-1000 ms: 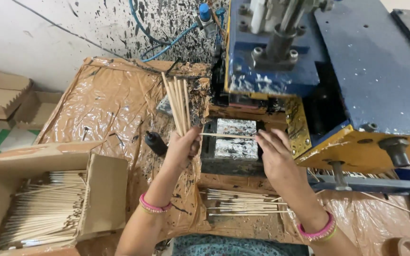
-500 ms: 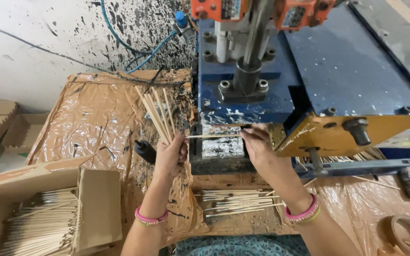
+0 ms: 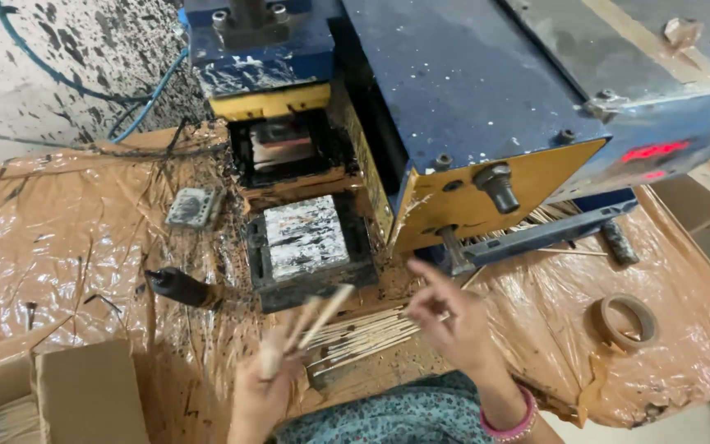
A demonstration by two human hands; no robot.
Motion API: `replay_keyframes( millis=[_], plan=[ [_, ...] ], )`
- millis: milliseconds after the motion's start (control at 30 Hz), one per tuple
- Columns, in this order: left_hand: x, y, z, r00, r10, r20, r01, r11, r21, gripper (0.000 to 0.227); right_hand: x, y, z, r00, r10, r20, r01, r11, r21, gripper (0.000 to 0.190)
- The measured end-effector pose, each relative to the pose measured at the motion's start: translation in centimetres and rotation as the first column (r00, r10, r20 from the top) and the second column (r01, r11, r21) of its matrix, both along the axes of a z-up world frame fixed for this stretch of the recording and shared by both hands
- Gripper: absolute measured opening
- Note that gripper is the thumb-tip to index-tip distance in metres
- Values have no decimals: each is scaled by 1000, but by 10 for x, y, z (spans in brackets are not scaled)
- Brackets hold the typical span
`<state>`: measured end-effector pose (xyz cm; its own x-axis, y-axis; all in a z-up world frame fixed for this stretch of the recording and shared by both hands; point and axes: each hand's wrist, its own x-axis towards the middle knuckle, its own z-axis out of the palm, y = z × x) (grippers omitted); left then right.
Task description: The person repeatedly picks up wooden sticks, places them into a machine, and operates a lever to process them. The processed sticks are then collected and placed into a cardboard box.
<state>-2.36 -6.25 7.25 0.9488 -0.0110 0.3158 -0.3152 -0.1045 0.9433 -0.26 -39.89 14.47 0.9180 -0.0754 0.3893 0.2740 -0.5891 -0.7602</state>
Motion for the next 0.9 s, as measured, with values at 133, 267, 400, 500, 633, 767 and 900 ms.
replay_keyframes(
  millis=[133, 267, 400, 500, 633, 767, 900],
  plan=[
    [8, 4, 43, 946, -257, -196, 297, 931, 213, 20, -3, 43, 16, 869, 492, -58, -422, 797, 433, 13],
    [48, 48, 59, 922, -184, -342, 161, 982, -96, 20, 41, 58, 61, 799, 595, 92, -568, 695, 442, 13],
    [96, 54, 85, 958, 29, -286, -110, 956, -271, 26, 72, 93, 88, 747, 580, 324, -351, 759, -549, 30],
    [129, 41, 79, 932, -31, -361, -153, 869, -470, 22, 85, 101, 82, 821, 460, 338, -66, 664, -745, 34],
    [142, 26, 53, 943, -125, -307, -101, 772, -627, 29, 71, 100, 81, 942, 216, 256, -46, 841, -540, 29],
    [138, 26, 60, 951, -145, -273, -61, 779, -624, 28, 77, 97, 67, 892, 247, 379, -1, 839, -545, 33],
    [130, 28, 75, 926, -92, -366, -125, 840, -528, 30, 82, 93, 64, 939, 178, 295, 25, 819, -573, 26]
  ],
)
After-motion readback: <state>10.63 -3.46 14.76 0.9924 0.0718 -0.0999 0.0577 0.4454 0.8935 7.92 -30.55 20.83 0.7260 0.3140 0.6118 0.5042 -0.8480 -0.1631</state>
